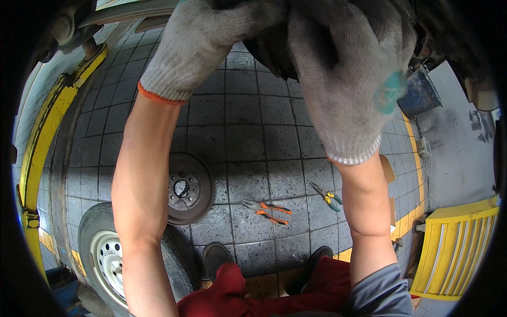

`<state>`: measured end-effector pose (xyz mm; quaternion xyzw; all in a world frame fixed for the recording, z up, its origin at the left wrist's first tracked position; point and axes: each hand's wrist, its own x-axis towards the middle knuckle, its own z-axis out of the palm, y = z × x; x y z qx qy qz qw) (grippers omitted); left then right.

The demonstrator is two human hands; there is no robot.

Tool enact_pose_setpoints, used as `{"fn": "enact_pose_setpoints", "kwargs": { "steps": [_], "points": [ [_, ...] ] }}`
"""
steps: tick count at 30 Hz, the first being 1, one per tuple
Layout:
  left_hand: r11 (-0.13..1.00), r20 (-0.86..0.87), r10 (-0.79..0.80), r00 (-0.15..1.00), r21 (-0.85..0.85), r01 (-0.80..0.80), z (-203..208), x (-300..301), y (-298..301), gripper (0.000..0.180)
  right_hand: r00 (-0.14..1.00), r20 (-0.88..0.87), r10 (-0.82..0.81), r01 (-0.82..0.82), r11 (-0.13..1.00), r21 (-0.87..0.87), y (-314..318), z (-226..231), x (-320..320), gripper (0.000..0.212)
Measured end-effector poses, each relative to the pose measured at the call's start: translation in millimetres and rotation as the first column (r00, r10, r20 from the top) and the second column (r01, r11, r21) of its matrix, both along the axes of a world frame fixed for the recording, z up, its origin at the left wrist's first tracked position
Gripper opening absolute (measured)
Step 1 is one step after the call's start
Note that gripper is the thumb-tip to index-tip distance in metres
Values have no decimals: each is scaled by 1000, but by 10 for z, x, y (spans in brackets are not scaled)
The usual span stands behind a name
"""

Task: The person removes a brake drum from a vehicle's wheel hub using pliers and a screwdriver. They then use a screwdriver to scrape and clean the surface of the hub assembly.

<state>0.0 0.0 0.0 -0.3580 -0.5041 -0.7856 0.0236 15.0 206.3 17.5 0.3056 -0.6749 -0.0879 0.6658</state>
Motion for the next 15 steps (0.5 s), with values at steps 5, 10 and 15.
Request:
{"fn": "enact_pose_setpoints", "kwargs": {
  "steps": [5, 10, 15],
  "points": [
    [997, 22, -75, 997, -29, 75, 11, -19, -60, 66, 993, 109, -52, 59, 996, -61, -183, -59, 196, 26],
    [990, 22, 35, 999, -135, -31, 58, -9, -35, 70, 990, 135, -41, 48, 998, -50, -137, -22, 253, 27],
    [998, 30, 9, 1000, -61, -7, 65, 41, -17, 71, 987, 155, -36, 43, 998, -42, -94, -2, 287, 28]
  ]
}}
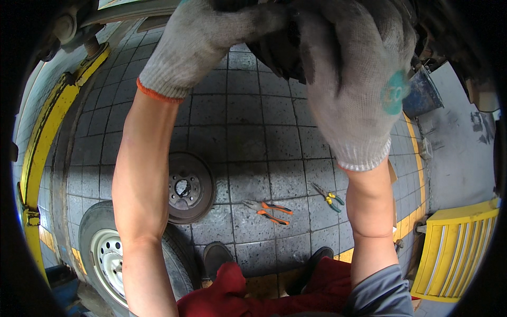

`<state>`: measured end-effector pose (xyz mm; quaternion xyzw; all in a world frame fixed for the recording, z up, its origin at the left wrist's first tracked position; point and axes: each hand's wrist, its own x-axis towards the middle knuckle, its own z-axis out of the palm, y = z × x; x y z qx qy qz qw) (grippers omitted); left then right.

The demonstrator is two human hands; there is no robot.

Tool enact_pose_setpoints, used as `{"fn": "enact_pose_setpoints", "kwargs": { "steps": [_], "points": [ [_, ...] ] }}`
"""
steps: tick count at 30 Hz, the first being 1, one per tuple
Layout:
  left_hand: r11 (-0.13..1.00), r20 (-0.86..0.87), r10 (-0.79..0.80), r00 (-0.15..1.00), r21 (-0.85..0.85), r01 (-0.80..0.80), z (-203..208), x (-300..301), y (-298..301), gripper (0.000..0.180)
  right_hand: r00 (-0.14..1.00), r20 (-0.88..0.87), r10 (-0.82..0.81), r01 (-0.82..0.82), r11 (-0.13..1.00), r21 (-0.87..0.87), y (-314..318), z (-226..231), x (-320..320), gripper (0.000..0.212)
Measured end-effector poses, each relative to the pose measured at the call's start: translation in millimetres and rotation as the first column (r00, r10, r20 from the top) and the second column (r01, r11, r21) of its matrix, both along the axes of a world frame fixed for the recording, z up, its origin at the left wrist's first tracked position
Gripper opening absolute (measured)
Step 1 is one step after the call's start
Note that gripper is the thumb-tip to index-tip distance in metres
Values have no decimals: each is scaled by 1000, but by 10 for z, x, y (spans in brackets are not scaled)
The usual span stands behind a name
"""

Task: The person removes a brake drum from a vehicle's wheel hub using pliers and a screwdriver. They then use a screwdriver to scrape and clean the surface of the hub assembly.

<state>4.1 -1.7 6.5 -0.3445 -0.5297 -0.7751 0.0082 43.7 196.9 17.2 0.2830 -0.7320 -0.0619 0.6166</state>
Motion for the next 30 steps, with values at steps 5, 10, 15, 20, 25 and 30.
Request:
{"fn": "enact_pose_setpoints", "kwargs": {
  "steps": [5, 10, 15, 20, 25, 30],
  "points": [
    [1000, -23, -10, 1000, 9, 10, -27, -33, -14, 69, 1000, 17, 8, -9, 1000, 10, 16, 10, 44, 30],
    [996, -96, 43, 994, -78, -50, -14, -40, 9, 67, 1000, 7, 9, -10, 1000, 19, 2, -19, 14, 31],
    [1000, -54, 7, 999, -16, -8, -44, -89, 30, 65, 1000, -5, 10, -10, 1000, 20, 6, -46, -36, 32],
    [998, -17, -56, 998, 13, 57, -63, -130, -35, 63, 1000, -10, 12, -12, 1000, 18, -9, -61, -35, 34],
    [999, 32, 0, 999, -42, 2, -10, -59, -19, 59, 1000, 1, 11, -11, 1000, 15, -7, -77, -12, 35],
    [999, 13, -42, 999, 6, 42, -16, -64, -34, 55, 1000, 13, 15, -15, 1000, 8, -11, -87, -9, 37]
  ]
}}
